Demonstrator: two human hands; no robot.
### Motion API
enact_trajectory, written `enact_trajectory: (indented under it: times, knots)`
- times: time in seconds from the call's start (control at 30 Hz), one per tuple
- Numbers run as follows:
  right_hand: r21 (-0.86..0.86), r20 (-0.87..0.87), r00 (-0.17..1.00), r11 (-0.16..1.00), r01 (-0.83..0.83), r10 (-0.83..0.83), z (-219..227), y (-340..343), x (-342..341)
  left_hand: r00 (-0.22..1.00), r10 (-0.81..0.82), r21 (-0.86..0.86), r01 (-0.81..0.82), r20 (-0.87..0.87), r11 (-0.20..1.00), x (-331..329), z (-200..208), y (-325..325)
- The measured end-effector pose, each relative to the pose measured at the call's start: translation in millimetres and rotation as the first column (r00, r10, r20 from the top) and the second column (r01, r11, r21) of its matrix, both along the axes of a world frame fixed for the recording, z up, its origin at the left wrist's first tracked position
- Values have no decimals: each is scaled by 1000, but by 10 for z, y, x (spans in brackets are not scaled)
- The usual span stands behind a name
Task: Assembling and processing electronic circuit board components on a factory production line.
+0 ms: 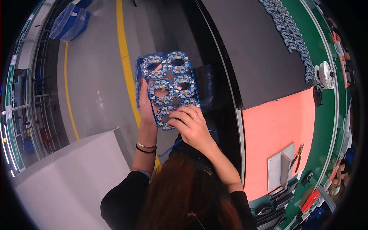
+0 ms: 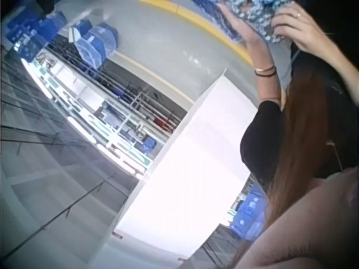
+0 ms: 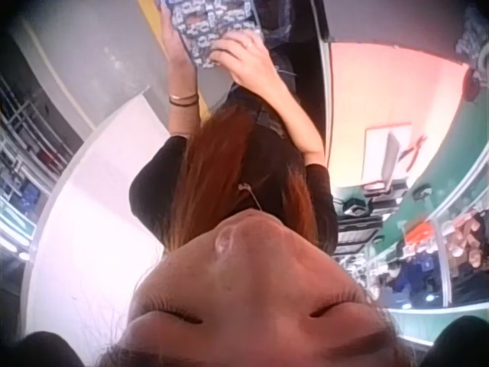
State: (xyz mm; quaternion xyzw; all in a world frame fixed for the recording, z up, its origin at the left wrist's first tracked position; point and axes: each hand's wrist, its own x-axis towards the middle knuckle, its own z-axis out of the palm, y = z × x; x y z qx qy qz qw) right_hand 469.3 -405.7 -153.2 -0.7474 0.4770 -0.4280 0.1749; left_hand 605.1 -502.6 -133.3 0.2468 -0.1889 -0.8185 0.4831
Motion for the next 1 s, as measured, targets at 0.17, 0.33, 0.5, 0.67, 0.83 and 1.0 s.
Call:
enact_trajectory:
  times: [0.17, 0.33, 0.5, 0.67, 0.83, 1.0]
  knots:
    - [-18, 337, 916, 972, 236, -216, -59, 77, -51, 997, -12, -45, 9, -75, 999, 73, -130, -5]
    - [-57, 171, 978, 989, 134, -122, -50, 12, -133, 999, 19, -39, -20, -28, 999, 95, -95, 26]
    - [-52, 163, 980, 991, 121, -112, -193, -11, -61, 994, 78, -10, -78, 82, 997, 34, -33, 42]
    - [68, 408, 875, 964, 255, -260, -122, -34, -210, 998, 62, -6, -62, 9, 998, 74, -53, 46]
    - [31, 87, 988, 992, 124, -126, -152, -90, -237, 998, 59, 13, -59, -37, 998, 71, -27, 62]
    - [23, 101, 993, 998, 52, -54, -117, -156, -284, 992, 125, 41, -125, 10, 991, 60, -34, 81]
